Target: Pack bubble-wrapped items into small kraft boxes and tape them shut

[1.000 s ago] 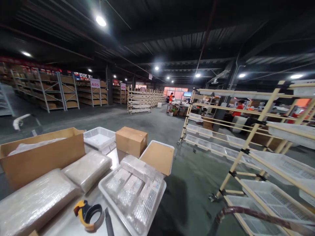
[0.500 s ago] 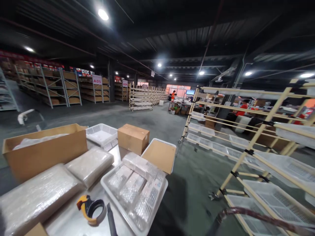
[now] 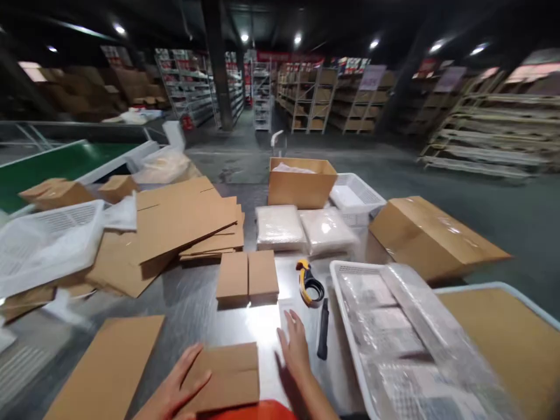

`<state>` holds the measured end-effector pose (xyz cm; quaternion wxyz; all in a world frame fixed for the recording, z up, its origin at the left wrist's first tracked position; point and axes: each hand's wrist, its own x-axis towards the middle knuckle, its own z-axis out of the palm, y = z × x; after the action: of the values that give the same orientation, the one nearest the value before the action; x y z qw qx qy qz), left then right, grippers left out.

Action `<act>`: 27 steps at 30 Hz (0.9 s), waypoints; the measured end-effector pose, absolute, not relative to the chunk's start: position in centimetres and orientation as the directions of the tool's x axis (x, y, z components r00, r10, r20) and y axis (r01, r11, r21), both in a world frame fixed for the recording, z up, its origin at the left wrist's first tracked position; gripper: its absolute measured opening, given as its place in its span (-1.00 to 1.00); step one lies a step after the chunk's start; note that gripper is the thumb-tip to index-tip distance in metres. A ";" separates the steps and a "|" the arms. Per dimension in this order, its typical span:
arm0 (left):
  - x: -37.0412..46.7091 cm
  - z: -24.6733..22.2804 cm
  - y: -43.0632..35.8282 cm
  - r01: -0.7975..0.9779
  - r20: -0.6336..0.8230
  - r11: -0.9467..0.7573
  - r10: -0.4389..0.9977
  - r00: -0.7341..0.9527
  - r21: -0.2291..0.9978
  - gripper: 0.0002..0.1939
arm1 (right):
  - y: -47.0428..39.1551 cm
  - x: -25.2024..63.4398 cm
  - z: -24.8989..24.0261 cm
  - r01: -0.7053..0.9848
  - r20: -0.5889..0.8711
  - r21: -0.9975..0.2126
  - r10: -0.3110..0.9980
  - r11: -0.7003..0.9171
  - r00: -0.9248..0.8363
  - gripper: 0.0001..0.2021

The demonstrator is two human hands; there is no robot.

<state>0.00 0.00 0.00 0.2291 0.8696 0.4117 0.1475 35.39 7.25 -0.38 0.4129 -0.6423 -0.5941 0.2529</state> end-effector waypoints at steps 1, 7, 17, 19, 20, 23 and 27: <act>-0.3 -0.5 -0.6 0.665 0.075 -0.529 0.808 0.584 0.527 -0.25 | 8.7 36.3 -0.9 0.579 0.162 -0.815 0.968 0.021 0.194 -0.62; 0.8 -0.9 -1.0 0.637 0.118 -0.508 0.826 0.552 0.580 -0.11 | 16.7 41.0 -1.7 0.788 0.166 -0.572 0.909 -0.227 0.383 -0.84; 2.1 3.9 0.2 0.541 0.081 -0.500 0.781 0.619 0.676 -0.33 | 18.2 45.1 -1.3 0.740 -0.085 -0.595 0.940 -0.315 0.332 -0.83; 2.7 3.6 0.2 0.532 0.094 -0.504 0.780 0.619 0.680 -0.34 | 14.9 45.4 0.6 0.643 -0.119 -0.704 0.943 -0.302 0.312 -0.64; 3.1 3.5 0.2 0.524 0.102 -0.511 0.775 0.623 0.682 -0.34 | 12.9 45.3 1.8 0.549 -0.130 -0.781 0.936 -0.299 0.326 -0.55; 4.0 3.0 0.2 0.512 0.111 -0.518 0.769 0.630 0.685 -0.39 | 7.5 43.3 4.9 0.206 -0.198 -0.925 0.868 -0.319 0.455 -0.42; 4.4 3.0 0.6 0.494 0.132 -0.530 0.762 0.634 0.689 -0.40 | 4.4 37.7 7.3 0.028 -0.397 -0.911 0.892 -0.412 0.217 -0.41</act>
<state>4.37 0.59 2.99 0.3125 0.8481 0.3703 0.2143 37.66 4.43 7.27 0.4157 -0.6601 -0.3482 0.5198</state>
